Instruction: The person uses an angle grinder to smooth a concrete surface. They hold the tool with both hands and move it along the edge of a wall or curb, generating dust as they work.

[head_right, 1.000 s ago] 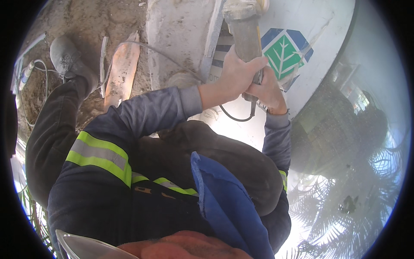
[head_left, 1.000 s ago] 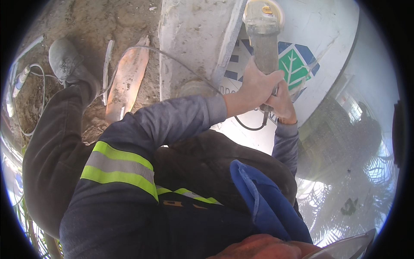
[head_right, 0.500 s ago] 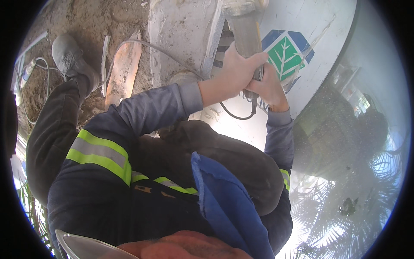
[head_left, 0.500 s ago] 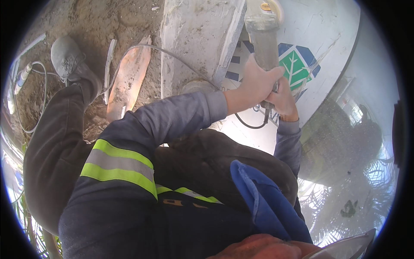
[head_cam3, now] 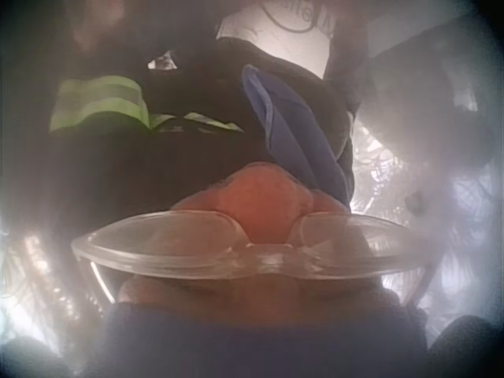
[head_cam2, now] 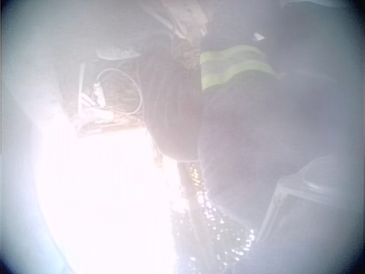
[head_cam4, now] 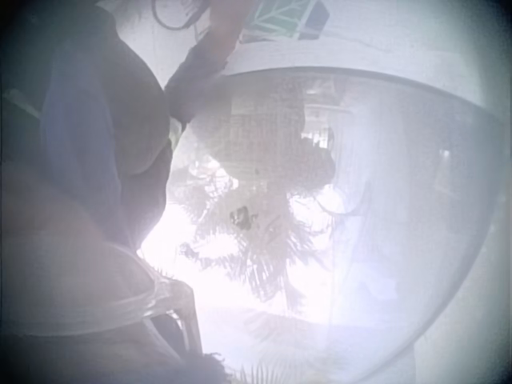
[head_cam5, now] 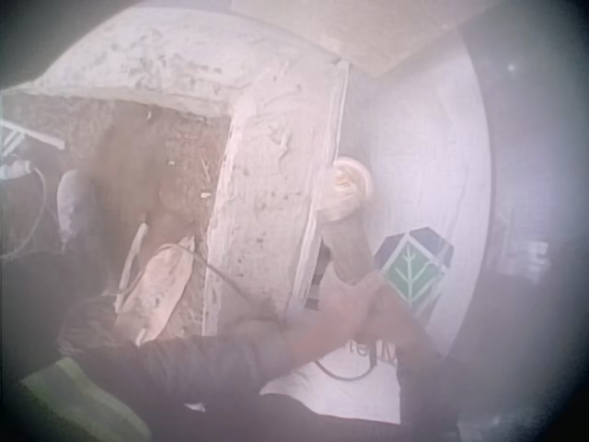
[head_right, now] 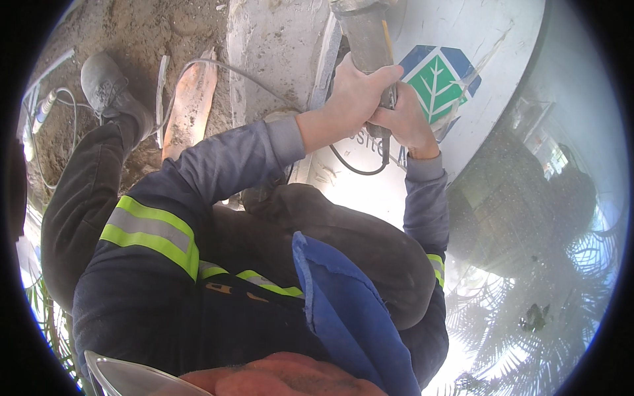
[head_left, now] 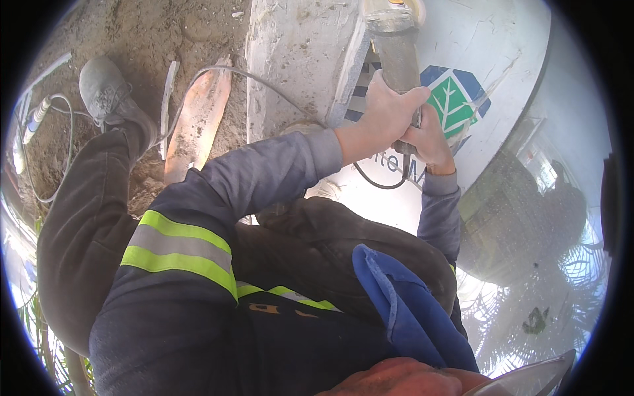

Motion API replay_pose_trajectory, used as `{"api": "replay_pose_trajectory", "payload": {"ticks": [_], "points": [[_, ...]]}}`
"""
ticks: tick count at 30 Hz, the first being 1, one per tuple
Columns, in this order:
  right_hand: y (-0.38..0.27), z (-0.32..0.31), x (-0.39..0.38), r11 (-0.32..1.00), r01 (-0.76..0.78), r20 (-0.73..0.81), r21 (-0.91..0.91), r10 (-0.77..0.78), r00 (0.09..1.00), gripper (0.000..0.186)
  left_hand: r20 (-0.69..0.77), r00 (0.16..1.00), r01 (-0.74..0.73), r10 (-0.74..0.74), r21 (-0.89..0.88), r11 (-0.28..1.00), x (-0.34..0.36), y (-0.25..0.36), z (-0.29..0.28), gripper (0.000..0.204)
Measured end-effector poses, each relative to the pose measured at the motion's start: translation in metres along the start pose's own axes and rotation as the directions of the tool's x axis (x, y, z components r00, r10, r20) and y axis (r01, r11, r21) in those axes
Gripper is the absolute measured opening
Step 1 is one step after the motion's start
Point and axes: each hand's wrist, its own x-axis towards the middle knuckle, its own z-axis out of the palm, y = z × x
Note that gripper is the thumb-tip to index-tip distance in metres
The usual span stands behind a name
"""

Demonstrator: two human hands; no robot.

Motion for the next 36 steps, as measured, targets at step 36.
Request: {"api": "replay_pose_trajectory", "payload": {"ticks": [36], "points": [[0.01, 0.015, -0.031, 0.986, 0.002, -0.074, -0.164, -0.014, 0.997, 0.045, 0.06, 0.998, -0.003, -0.003, 0.099, 0.995, -0.028, -0.008, -0.006, 0.049]]}}
